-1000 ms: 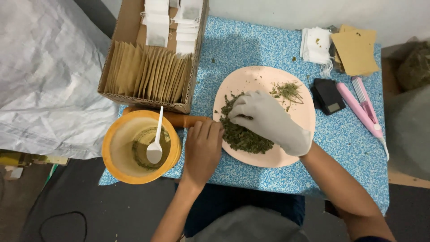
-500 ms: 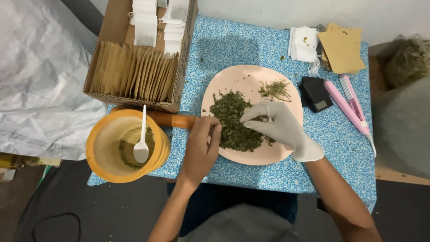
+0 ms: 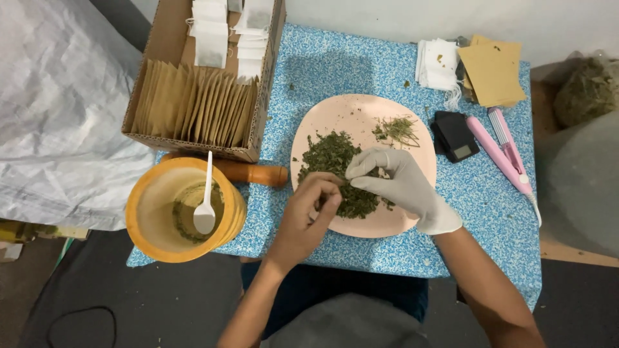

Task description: A person wearing white gloves is meticulously sorting through a pile of dried tea leaves on a plate to remove stems or impurities.

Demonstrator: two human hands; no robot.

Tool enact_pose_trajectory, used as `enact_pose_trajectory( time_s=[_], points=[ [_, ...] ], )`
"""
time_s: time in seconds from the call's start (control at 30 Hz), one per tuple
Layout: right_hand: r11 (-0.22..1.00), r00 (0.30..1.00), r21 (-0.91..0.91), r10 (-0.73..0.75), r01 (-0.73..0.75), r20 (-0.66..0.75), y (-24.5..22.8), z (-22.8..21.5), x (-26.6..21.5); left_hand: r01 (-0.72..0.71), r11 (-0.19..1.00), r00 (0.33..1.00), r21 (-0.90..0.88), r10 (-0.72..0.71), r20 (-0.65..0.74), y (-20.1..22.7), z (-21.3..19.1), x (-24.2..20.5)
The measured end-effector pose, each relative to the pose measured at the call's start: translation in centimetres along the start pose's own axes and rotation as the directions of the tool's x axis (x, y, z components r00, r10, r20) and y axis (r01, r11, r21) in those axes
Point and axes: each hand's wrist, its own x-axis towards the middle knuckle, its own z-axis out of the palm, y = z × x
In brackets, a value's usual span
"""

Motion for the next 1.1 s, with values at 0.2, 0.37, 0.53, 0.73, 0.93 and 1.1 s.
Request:
enact_pose_trajectory(
  time_s=[0.2, 0.37, 0.53, 0.73, 0.93, 1.1],
  points=[
    [0.998, 0.999, -0.038, -0.042, 0.042, -0.001, 0.3, 0.0, -0.1, 0.012, 0.999, 0.999, -0.032, -0.013, -0.03, -0.1, 1.1, 0.3],
    [0.999, 0.999, -0.028, -0.041, 0.041, -0.013, 0.0, 0.3, -0.3, 0.032, 0.998, 0.995, -0.051, -0.036, -0.096, -0.2, 1.6, 0.4],
    [0.999, 0.999, -0.028, -0.03, 0.03, -0.023, -0.4, 0.1, -0.5, 0.041, 0.998, 0.991, -0.046, -0.047, -0.124, -0.3, 1.6, 0.5],
    [0.996, 0.997, -0.042, -0.073, 0.072, -0.001, -0.3, -0.2, -0.4, 0.018, 1.0, 0.989, -0.013, -0.02, -0.147, 0.5, 0.9, 0.8],
    [0.998, 0.997, -0.005, -0.067, 0.067, 0.029, 0.1, 0.2, -0.4, -0.005, 1.0, 0.987, -0.005, 0.004, -0.159, 0.2, 0.2, 0.8],
    [0.996, 0.997, -0.063, -0.065, 0.068, 0.05, -0.2, 0.1, -0.4, -0.023, 1.0, 0.985, 0.016, 0.025, -0.168, 0.2, -0.1, 0.7]
  ],
)
